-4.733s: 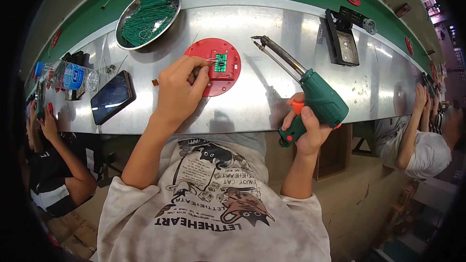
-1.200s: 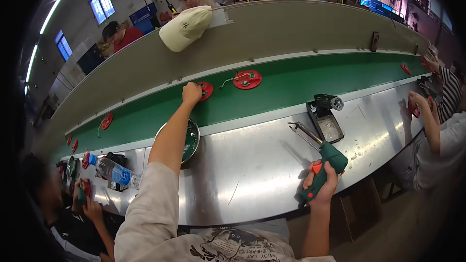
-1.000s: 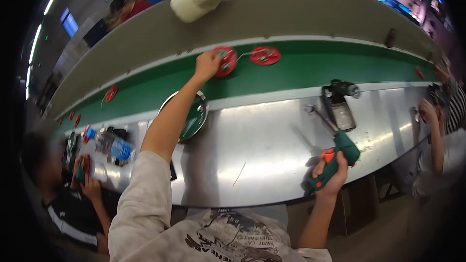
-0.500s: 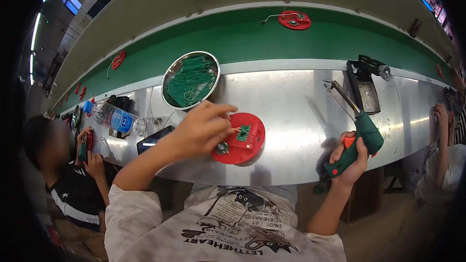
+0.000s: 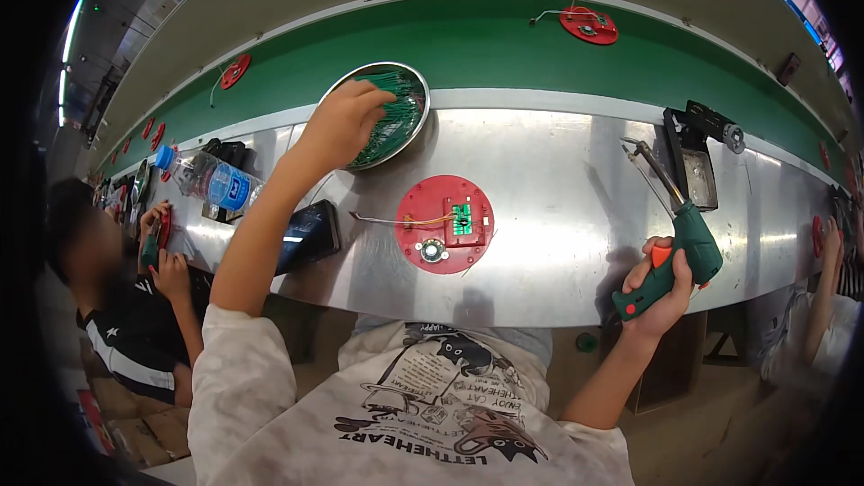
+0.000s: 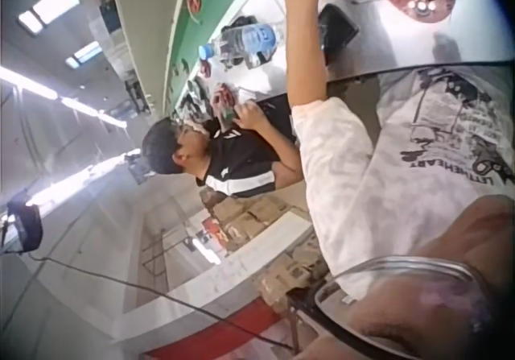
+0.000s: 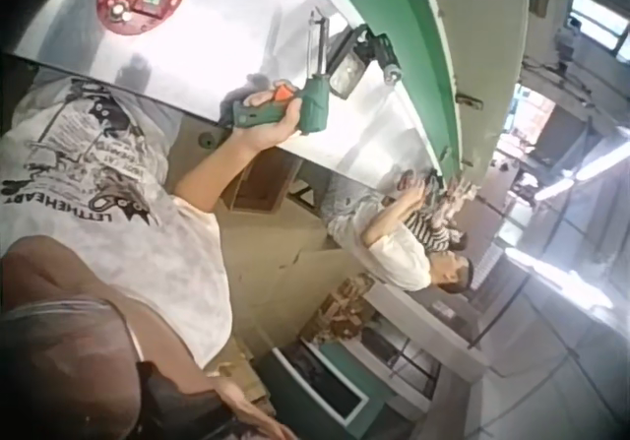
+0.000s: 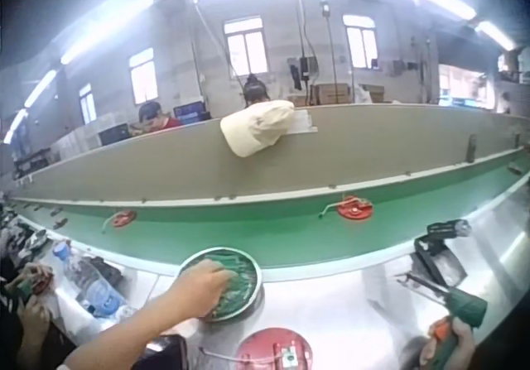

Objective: The recorder is soldering electronic components onto a circular circuit board within a plastic housing at an assembly line.

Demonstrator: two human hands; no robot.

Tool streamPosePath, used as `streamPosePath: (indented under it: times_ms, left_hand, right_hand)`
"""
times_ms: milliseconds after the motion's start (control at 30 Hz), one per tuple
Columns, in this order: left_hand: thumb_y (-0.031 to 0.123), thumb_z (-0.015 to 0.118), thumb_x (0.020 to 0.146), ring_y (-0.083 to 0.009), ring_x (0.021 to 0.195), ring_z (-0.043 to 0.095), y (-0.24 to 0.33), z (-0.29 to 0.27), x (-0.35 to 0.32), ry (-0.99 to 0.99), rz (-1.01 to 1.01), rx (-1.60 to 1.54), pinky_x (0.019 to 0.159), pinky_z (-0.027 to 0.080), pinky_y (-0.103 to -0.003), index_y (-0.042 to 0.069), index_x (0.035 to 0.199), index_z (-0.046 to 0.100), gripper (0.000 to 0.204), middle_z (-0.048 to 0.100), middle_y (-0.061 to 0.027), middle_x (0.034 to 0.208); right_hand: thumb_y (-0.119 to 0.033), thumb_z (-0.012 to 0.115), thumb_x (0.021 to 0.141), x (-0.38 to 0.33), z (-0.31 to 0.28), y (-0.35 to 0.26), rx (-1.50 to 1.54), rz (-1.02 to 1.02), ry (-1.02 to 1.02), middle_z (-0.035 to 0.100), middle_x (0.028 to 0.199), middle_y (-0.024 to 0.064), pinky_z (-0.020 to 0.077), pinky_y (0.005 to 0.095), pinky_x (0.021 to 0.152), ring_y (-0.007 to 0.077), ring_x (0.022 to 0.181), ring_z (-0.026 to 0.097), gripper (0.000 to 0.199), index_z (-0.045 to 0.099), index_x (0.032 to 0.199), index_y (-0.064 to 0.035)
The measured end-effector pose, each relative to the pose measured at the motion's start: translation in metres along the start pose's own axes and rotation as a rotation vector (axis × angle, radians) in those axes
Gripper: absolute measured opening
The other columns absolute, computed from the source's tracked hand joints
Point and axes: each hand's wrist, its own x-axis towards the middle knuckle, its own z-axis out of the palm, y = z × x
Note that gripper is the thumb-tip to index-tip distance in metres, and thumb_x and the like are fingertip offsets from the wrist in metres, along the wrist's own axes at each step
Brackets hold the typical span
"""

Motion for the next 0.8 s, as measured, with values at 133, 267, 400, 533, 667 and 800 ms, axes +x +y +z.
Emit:
streamPosePath:
  times_ms: [133,267,400,533,667,800]
  left_hand:
    - [0.008,0.065,0.084,-0.0320,0.099,0.061,-0.015,0.017,0.004,-0.085,0.011,0.097,0.087,0.049,-0.044,0.005,0.089,0.071,0.009,0.066,-0.0096,0.101]
    - [0.009,0.069,0.082,-0.0327,0.099,0.060,-0.010,0.019,0.006,-0.075,-0.062,0.151,0.090,0.047,-0.043,0.004,0.087,0.070,0.006,0.065,-0.0125,0.099]
    - [0.006,0.068,0.082,-0.0333,0.099,0.060,-0.020,0.021,0.001,0.072,-0.037,-0.044,0.091,0.047,-0.043,0.003,0.087,0.069,0.005,0.066,-0.0131,0.097]
    - [0.002,0.067,0.084,-0.0326,0.102,0.063,-0.016,0.009,-0.002,0.196,-0.026,-0.175,0.092,0.049,-0.042,0.001,0.090,0.067,0.006,0.069,-0.0147,0.104]
    - [0.000,0.065,0.085,-0.0330,0.096,0.067,0.011,-0.001,-0.007,0.209,-0.080,-0.270,0.085,0.052,-0.041,0.000,0.094,0.066,0.010,0.071,-0.0146,0.101]
    - [-0.002,0.062,0.086,-0.0346,0.085,0.068,0.080,-0.029,-0.026,0.024,-0.238,-0.589,0.074,0.054,-0.039,0.000,0.097,0.065,0.012,0.070,-0.0162,0.094]
  right_hand:
    - [-0.030,0.047,0.102,0.001,0.004,0.001,-0.006,-0.005,0.000,0.059,0.093,0.0110,0.0429,0.0243,0.041,0.0104,0.047,0.049,0.031,0.056,0.104,0.0000]
    - [-0.030,0.047,0.102,0.002,0.006,0.003,-0.034,-0.012,0.002,0.060,0.093,0.0106,0.0427,0.0243,0.041,0.0104,0.047,0.048,0.031,0.055,0.104,0.0000]
    - [-0.030,0.046,0.103,0.000,0.005,0.000,-0.040,-0.014,0.003,0.060,0.093,0.0111,0.0432,0.0241,0.041,0.0099,0.047,0.048,0.032,0.056,0.103,0.0007]
    - [-0.030,0.046,0.103,-0.002,0.002,0.000,-0.068,-0.022,-0.009,0.060,0.093,0.0114,0.0434,0.0240,0.041,0.0098,0.047,0.048,0.033,0.056,0.104,0.0013]
    - [-0.029,0.046,0.103,-0.003,-0.003,-0.001,-0.098,-0.031,-0.082,0.060,0.094,0.0124,0.0441,0.0242,0.041,0.0098,0.047,0.049,0.033,0.056,0.106,0.0025]
    - [-0.028,0.047,0.103,-0.006,-0.006,-0.001,-0.171,0.020,-0.107,0.060,0.096,0.0146,0.0454,0.0250,0.042,0.0113,0.047,0.051,0.034,0.055,0.108,0.0045]
